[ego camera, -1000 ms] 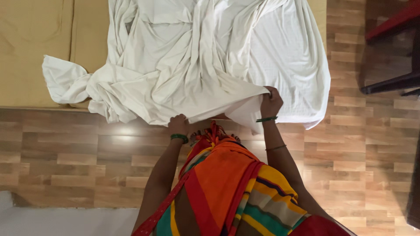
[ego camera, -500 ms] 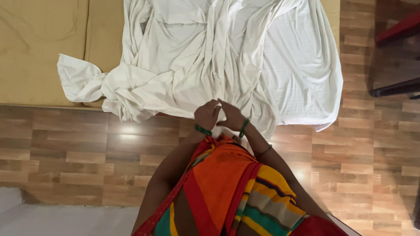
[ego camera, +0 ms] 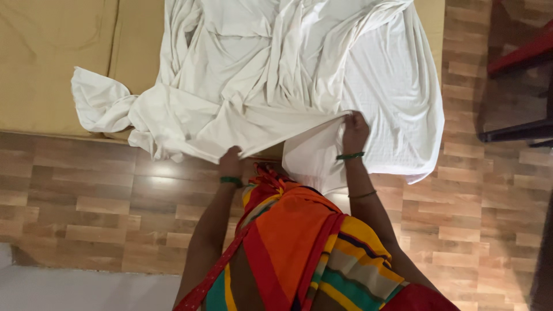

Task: The person spreads a large white bed sheet over a mattress placed on the floor. She pulls the fabric from a crumpled pile, unfolds it, and smooths it out to cover the mattress surface.

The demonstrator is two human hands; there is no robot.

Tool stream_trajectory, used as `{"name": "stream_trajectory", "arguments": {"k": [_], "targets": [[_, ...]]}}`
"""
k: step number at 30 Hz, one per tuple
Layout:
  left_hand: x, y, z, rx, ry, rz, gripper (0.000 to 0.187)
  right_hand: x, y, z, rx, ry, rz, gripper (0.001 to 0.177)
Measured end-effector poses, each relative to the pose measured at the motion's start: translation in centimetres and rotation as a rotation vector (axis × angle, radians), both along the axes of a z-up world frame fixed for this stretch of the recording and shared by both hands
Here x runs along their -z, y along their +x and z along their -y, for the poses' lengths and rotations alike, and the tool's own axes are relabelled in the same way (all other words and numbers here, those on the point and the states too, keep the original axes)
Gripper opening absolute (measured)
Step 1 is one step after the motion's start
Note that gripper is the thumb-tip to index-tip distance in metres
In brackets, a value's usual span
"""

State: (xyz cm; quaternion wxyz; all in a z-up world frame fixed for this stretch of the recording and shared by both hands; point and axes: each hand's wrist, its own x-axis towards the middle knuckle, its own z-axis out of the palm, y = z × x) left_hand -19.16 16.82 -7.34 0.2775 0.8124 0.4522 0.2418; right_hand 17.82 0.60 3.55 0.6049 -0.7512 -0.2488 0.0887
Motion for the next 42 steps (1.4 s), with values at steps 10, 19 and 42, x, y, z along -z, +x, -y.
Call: {"name": "stream_trajectory", "arguments": {"k": [10, 19, 42], "targets": [[-4.8, 4.8, 2.3, -0.048, -0.006, 0.163, 0.014, 1.7, -1.6, -0.3, -0.198, -0.207, 0.479, 0.049], [-11.7, 12.8, 3.1, 0.201, 0.053, 0.128, 0.018, -1.5, -9.1, -4.4, -0.702, -0.447, 0.264, 0.024], [-6.5, -1.1, -8.7, -0.222, -0.187, 0.166, 0.015, 7.7, -6.2, -5.6, -0.356, -0.499, 0.186, 0.051]]}}
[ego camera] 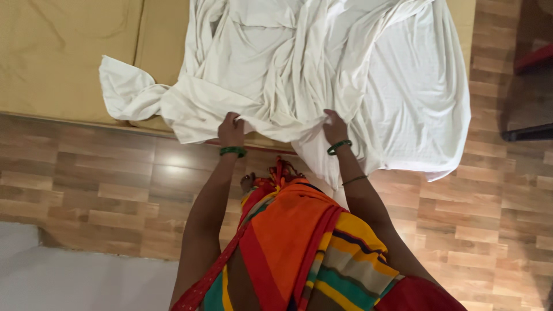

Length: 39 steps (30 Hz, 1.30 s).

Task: The person spreads a large white bed sheet over a mattress placed on the floor. She pulls the fabric from a crumpled pile, unfolds it, and smooths it out to cover the mattress surface.

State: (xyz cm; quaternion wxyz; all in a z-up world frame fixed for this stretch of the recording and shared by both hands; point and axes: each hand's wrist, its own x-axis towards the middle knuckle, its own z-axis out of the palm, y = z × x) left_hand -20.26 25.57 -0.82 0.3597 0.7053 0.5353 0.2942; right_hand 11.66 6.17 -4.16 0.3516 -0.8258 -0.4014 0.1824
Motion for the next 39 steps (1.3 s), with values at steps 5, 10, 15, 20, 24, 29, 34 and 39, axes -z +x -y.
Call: {"name": "stream_trajectory", "arguments": {"k": [5, 10, 15, 20, 24, 29, 34, 39], "targets": [[-4.6, 3.4, -0.1, 0.208, 0.148, 0.030, 0.016, -3.2, -8.8, -4.6, -0.262, 0.035, 0.198, 0.061], [-9.3, 4.7, 1.4, 0.417, 0.172, -0.034, 0.022, -6.8, -14.0, -7.8, -0.238, 0.028, 0.059, 0.028], [-6.6, 1.2, 0.0, 0.552, 0.157, -0.155, 0.021, -8.4, -14.4, -7.2, -0.105, 0.241, 0.066, 0.013], [-0.5, -4.4, -2.3, 0.482, 0.080, -0.317, 0.026, -7.0, -13.7, -5.7, 0.143, 0.232, 0.003, 0.019], [0.5, -8.8, -4.6, 0.369, 0.072, -0.250, 0.023, -4.0, -10.6, -4.5, 0.284, 0.331, -0.053, 0.015], [-2.1, -10.3, -5.6, 0.342, 0.075, -0.132, 0.018, -1.3, -9.8, -4.7, 0.401, 0.229, -0.106, 0.021], [-4.9, -7.0, -3.0, 0.415, 0.114, -0.003, 0.016, -4.2, -14.8, -6.8, 0.089, 0.172, -0.047, 0.049], [-7.2, -3.8, 0.6, 0.556, 0.243, 0.093, 0.020, -10.2, -21.3, -8.4, -0.356, 0.167, 0.022, 0.052]]}}
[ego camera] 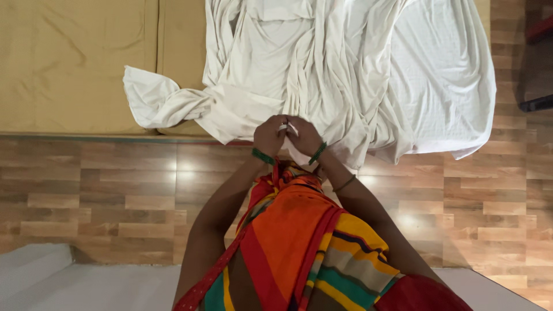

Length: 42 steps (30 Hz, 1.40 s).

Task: The person spreads a large white bed sheet over a mattress placed on the floor. She pulls the fabric from a crumpled pile, unfolds it, and smooths it out to cover the mattress surface.

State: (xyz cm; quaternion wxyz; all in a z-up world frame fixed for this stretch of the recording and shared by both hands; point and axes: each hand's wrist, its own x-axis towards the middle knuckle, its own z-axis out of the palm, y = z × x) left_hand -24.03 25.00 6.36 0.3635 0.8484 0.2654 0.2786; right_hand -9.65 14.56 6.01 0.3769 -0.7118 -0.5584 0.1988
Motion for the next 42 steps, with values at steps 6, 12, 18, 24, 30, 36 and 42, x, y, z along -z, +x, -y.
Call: {"name": "stream_trajectory", "arguments": {"k": [6, 12, 18, 24, 30, 36, 42], "targets": [[-0.2, -0.8, 0.4, 0.058, 0.029, -0.066, 0.021, -0.8, -0.7, 0.8, 0.057, -0.046, 0.136, 0.023], [3.0, -2.6, 0.1, 0.061, 0.070, -0.143, 0.022, -1.0, -0.2, 1.8, 0.248, 0.141, 0.040, 0.024], [6.7, -6.9, -2.7, -0.023, 0.133, -0.473, 0.015, -1.0, 3.7, 3.2, 0.581, 0.211, -0.121, 0.027], [6.9, -8.1, -5.2, -0.246, 0.196, -0.337, 0.016, 4.2, 9.1, 3.3, 0.790, 0.245, -0.226, 0.026], [2.7, -4.3, -5.3, -0.255, 0.101, -0.217, 0.027, 7.2, 8.8, 1.3, 0.522, 0.184, -0.016, 0.052], [-2.3, -0.4, -1.3, -0.050, 0.147, 0.006, 0.017, 1.2, 0.5, -1.7, 0.038, 0.106, 0.085, 0.065], [-1.3, -0.3, -0.6, -0.028, 0.134, -0.130, 0.024, 1.0, 1.0, -1.1, 0.067, 0.024, 0.037, 0.025]]}}
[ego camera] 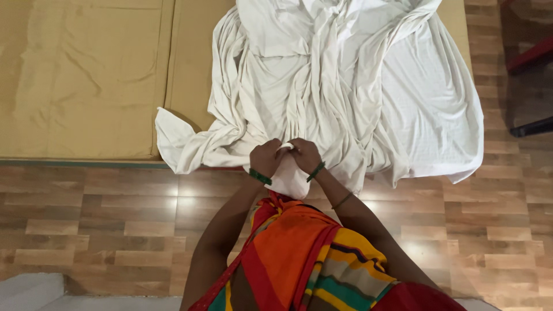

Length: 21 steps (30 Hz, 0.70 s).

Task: The person spreads a large white bed sheet over a mattress placed on the floor. She pulls the fabric from a crumpled pile, unfolds it, and smooths it out to cover the mattress surface.

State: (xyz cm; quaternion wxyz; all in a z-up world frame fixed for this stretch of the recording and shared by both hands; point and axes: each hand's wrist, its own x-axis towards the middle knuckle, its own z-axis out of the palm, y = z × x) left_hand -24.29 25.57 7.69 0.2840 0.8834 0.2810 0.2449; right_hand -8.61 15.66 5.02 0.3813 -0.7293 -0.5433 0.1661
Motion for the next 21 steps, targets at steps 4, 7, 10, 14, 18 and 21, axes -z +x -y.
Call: {"name": "stream_trajectory", "arguments": {"k": [4, 7, 10, 14, 18, 21], "targets": [[4.2, -1.3, -0.5, 0.024, 0.031, -0.144, 0.022, -1.5, 1.7, 1.4, 0.072, 0.158, -0.084, 0.032], [7.9, -2.1, -1.6, -0.072, 0.073, -0.258, 0.019, -3.0, 3.2, 1.4, 0.219, 0.156, -0.165, 0.036], [10.6, -3.4, -3.0, -0.233, 0.053, -0.385, 0.020, -4.2, 4.6, 1.4, 0.292, 0.171, -0.244, 0.038], [11.3, -4.7, -4.6, -0.422, 0.155, -0.253, 0.014, -4.6, 6.3, 1.6, 0.374, 0.116, -0.318, 0.040], [10.1, -4.1, -6.5, -0.538, -0.071, 0.126, 0.015, -1.4, 8.4, 1.1, 0.478, 0.135, -0.396, 0.027], [7.6, -2.7, -7.4, -0.597, -0.306, 0.303, 0.019, 2.6, 10.1, 0.9, 0.486, 0.107, -0.381, 0.036]]}}
